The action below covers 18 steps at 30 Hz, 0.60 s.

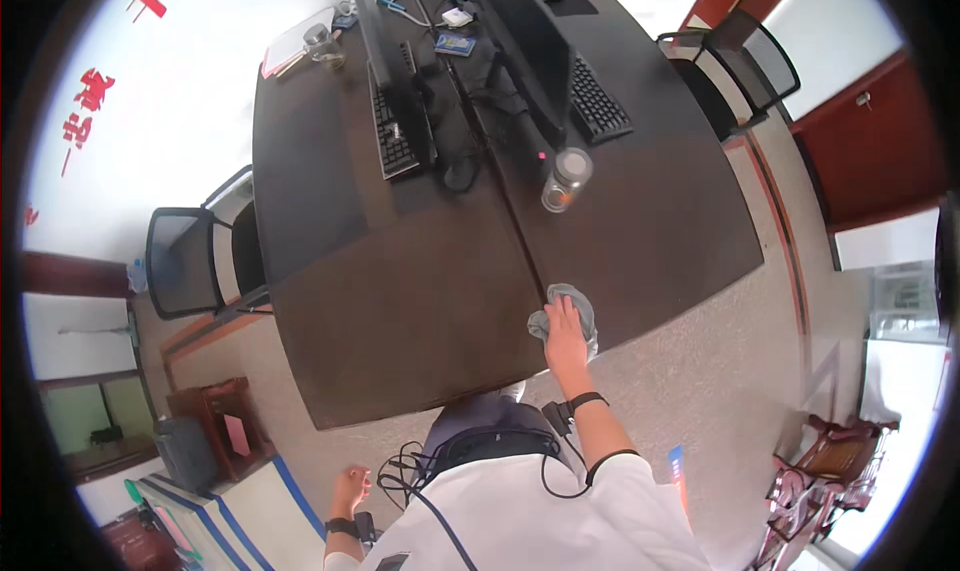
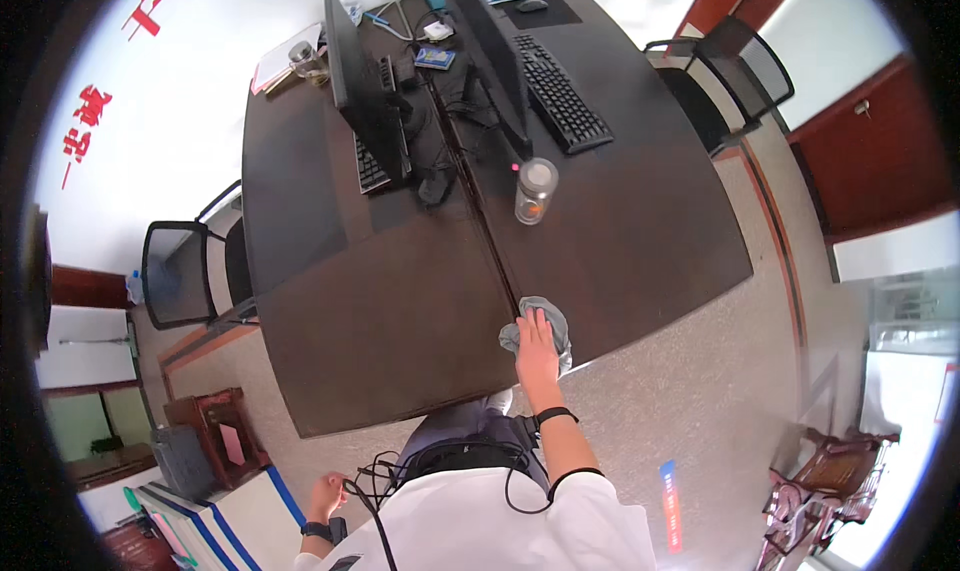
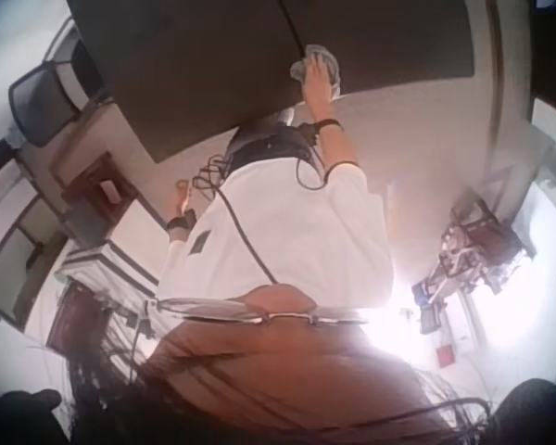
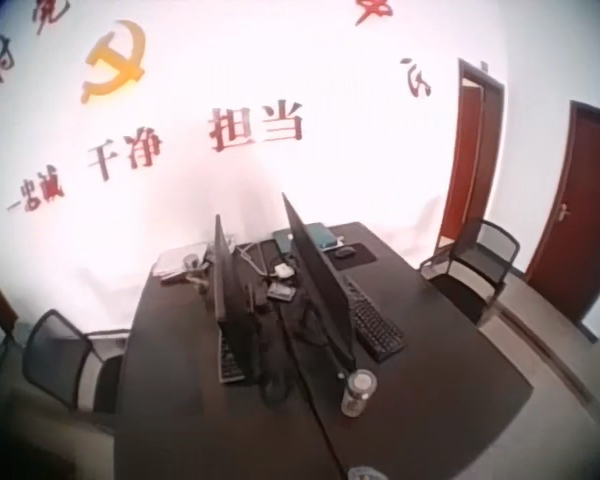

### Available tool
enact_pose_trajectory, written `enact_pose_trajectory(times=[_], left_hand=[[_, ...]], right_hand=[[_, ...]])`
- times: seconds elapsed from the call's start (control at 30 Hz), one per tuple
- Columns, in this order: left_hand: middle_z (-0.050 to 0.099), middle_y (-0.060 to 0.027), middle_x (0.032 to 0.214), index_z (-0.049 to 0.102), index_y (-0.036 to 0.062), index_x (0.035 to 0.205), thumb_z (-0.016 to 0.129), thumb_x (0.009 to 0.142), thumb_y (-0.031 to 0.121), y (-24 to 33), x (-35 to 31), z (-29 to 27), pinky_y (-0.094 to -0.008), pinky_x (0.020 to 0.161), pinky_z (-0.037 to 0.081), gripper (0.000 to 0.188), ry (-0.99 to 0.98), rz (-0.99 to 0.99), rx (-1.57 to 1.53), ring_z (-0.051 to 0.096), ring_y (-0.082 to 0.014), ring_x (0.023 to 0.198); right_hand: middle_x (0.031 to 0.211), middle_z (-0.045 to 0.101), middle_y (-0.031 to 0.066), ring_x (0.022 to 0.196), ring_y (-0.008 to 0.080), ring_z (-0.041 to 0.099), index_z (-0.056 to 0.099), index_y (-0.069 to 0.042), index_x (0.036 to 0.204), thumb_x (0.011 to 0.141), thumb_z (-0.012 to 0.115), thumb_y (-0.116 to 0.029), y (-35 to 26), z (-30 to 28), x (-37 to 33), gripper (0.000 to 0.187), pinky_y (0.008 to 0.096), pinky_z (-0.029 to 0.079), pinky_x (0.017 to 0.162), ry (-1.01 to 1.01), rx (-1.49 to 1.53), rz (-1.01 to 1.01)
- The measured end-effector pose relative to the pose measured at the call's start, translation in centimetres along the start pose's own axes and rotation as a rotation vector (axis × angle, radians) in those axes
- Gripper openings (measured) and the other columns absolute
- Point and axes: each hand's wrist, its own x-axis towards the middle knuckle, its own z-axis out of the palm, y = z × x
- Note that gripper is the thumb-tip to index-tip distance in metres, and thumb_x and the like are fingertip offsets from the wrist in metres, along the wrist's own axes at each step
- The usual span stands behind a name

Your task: The recorder wipes a desk, an office chair, and a wooden armchair with a cloth.

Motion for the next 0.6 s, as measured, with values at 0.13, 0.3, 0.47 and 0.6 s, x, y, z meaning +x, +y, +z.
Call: enact_pose_trajectory(times=[0.13,0.3,0.47,0.6], left_hand=[[0.071,-0.0088,0.077,0.073,0.0107,0.1,0.058,0.099,0.026,1.6,0.4,1.7,-0.0325,0.044,0.053,0.022,-0.019,0.051,-0.146,0.066,-0.0158,0.056],[0.071,-0.0089,0.078,0.073,0.0082,0.1,0.059,0.099,0.026,2.1,-2.3,3.9,-0.0301,0.042,0.051,0.023,0.038,0.114,-0.097,0.066,-0.0153,0.056],[0.068,-0.0077,0.074,0.07,0.0088,0.102,0.057,0.101,0.028,3.5,-5.1,4.9,-0.0301,0.04,0.048,0.023,0.021,-0.016,-0.195,0.063,-0.0157,0.053],[0.067,-0.0076,0.074,0.068,0.009,0.102,0.056,0.102,0.028,4.6,-5.5,7.3,-0.0302,0.042,0.049,0.023,0.087,-0.019,-0.183,0.063,-0.0155,0.053]], right_hand=[[0.159,0.042,0.0174,0.152,0.036,0.031,0.051,-0.001,0.14,0.096,0.048,-0.004,-0.2,1.2,4.9,0.045,0.0483,0.029,0.125,-0.001,-0.062,-0.06],[0.159,0.042,0.0172,0.152,0.0356,0.032,0.051,-0.001,0.14,0.097,0.046,-0.005,-0.5,2.0,12.7,0.043,0.0471,0.029,0.125,0.003,-0.032,-0.139],[0.154,0.049,0.0162,0.149,0.0344,0.037,0.053,-0.002,0.137,0.097,0.045,-0.006,-0.3,2.0,16.2,0.041,0.0451,0.029,0.125,0.006,0.034,-0.107],[0.147,0.056,0.017,0.144,0.0344,0.045,0.06,-0.004,0.127,0.087,0.059,-0.007,3.4,0.1,8.5,0.041,0.0452,0.035,0.122,-0.033,0.054,-0.321]])
